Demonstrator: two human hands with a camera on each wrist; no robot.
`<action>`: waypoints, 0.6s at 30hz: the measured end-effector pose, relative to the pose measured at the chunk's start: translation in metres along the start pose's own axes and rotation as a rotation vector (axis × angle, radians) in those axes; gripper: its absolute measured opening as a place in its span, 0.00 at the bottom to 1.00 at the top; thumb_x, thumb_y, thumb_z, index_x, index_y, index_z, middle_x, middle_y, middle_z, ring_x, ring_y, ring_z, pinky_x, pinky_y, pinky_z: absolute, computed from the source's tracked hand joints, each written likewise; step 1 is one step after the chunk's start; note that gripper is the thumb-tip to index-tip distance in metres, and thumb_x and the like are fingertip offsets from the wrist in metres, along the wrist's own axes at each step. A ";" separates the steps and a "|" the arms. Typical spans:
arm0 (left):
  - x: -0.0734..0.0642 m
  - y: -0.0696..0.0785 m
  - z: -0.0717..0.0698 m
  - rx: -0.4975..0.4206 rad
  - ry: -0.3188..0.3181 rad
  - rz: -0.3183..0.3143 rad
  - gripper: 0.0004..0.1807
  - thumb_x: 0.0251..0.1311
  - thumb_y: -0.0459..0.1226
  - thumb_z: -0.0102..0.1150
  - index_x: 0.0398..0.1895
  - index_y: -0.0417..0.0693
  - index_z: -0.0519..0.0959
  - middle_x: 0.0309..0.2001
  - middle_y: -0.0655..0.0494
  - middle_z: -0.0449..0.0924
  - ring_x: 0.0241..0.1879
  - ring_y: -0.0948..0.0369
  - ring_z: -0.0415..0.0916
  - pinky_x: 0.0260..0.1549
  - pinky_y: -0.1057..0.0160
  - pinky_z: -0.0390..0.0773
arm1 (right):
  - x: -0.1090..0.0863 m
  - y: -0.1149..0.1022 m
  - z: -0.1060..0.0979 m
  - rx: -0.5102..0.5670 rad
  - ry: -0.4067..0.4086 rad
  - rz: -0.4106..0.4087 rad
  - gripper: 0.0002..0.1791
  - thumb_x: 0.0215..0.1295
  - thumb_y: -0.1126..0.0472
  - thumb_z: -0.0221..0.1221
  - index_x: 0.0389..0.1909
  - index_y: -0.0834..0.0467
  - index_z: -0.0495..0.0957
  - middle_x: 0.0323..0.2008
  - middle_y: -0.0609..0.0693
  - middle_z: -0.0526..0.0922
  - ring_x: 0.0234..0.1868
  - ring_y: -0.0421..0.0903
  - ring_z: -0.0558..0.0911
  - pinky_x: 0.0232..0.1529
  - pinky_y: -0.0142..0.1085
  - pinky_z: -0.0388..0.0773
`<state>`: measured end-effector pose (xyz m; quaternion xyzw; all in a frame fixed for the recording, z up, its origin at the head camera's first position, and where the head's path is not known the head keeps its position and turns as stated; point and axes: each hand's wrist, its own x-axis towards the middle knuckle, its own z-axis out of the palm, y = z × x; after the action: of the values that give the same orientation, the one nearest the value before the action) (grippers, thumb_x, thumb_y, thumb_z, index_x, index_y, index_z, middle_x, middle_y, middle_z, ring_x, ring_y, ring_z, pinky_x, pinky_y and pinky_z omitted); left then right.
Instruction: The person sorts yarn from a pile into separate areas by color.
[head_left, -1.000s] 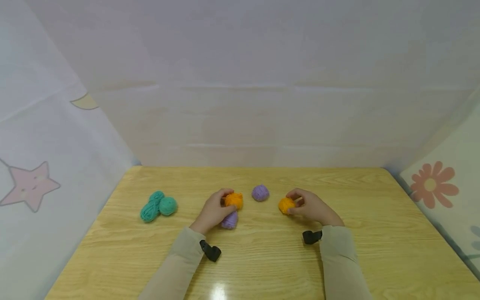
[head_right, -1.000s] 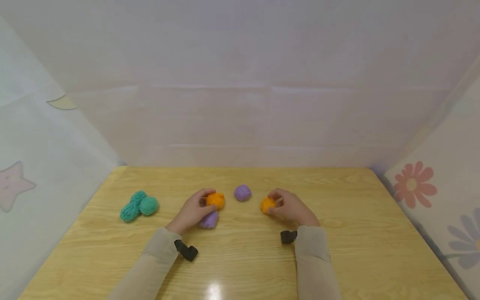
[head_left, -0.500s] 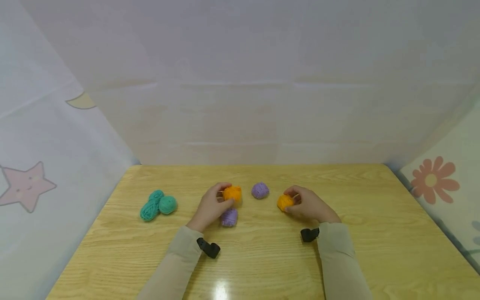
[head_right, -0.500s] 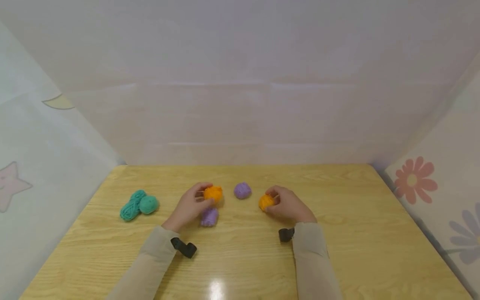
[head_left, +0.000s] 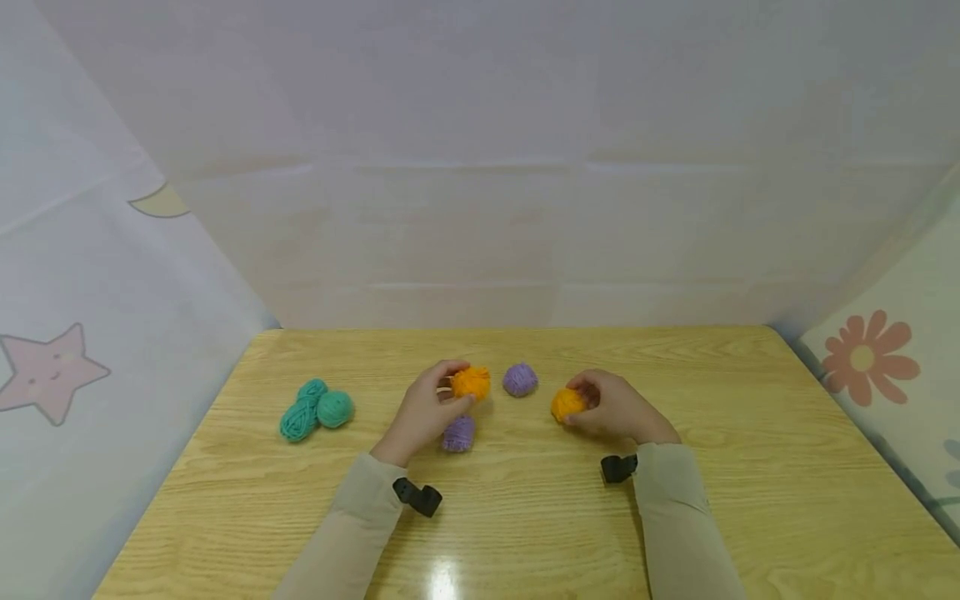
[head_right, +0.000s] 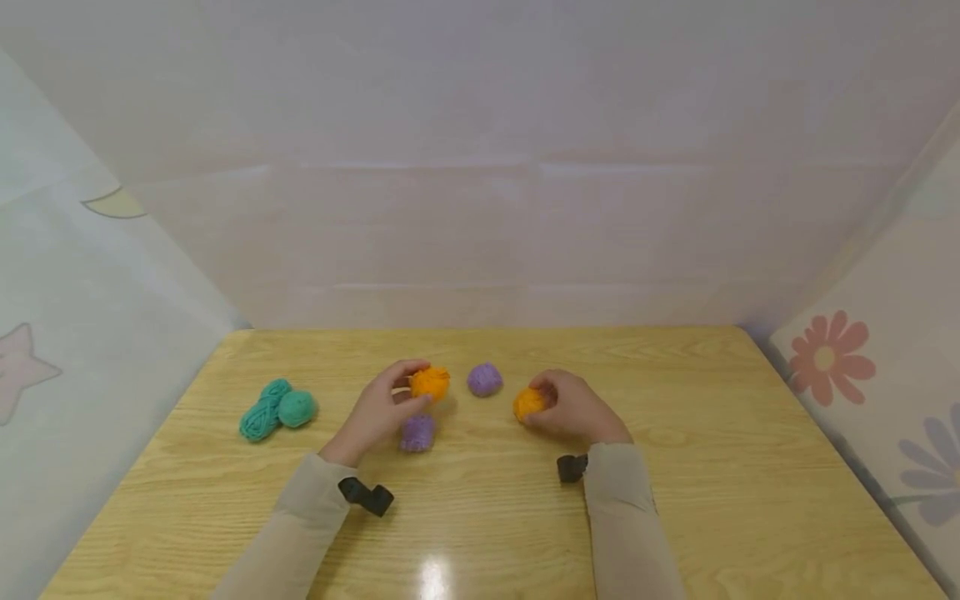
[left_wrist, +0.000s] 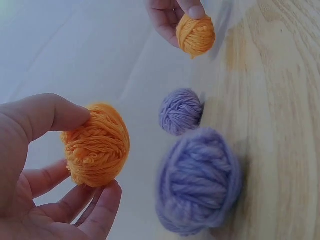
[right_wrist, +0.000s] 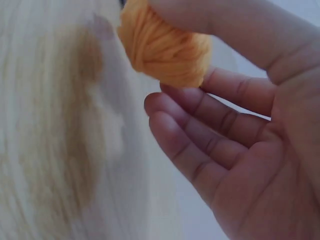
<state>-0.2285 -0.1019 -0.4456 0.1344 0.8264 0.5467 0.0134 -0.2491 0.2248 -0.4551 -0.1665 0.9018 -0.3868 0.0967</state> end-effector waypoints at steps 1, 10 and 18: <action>-0.001 0.001 -0.001 0.003 0.004 0.006 0.29 0.63 0.33 0.67 0.68 0.41 0.73 0.64 0.45 0.72 0.60 0.48 0.72 0.61 0.48 0.75 | 0.000 -0.002 0.000 -0.003 0.004 -0.008 0.27 0.58 0.57 0.75 0.55 0.61 0.78 0.47 0.52 0.81 0.46 0.47 0.78 0.50 0.43 0.79; -0.009 0.013 -0.007 0.024 0.025 0.049 0.28 0.62 0.33 0.69 0.66 0.43 0.75 0.62 0.46 0.73 0.59 0.49 0.73 0.60 0.49 0.77 | -0.004 -0.026 0.004 0.055 0.028 -0.059 0.30 0.56 0.53 0.76 0.57 0.58 0.78 0.50 0.50 0.80 0.50 0.49 0.78 0.56 0.49 0.77; -0.025 0.017 -0.009 0.030 0.007 0.057 0.28 0.61 0.31 0.70 0.65 0.45 0.76 0.60 0.49 0.74 0.57 0.52 0.74 0.59 0.52 0.78 | -0.013 -0.041 0.009 -0.015 0.122 -0.226 0.28 0.58 0.54 0.74 0.57 0.58 0.77 0.51 0.48 0.79 0.49 0.47 0.78 0.55 0.51 0.78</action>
<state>-0.2024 -0.1092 -0.4298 0.1561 0.8303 0.5349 -0.0071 -0.2254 0.1972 -0.4311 -0.2438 0.8845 -0.3977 -0.0039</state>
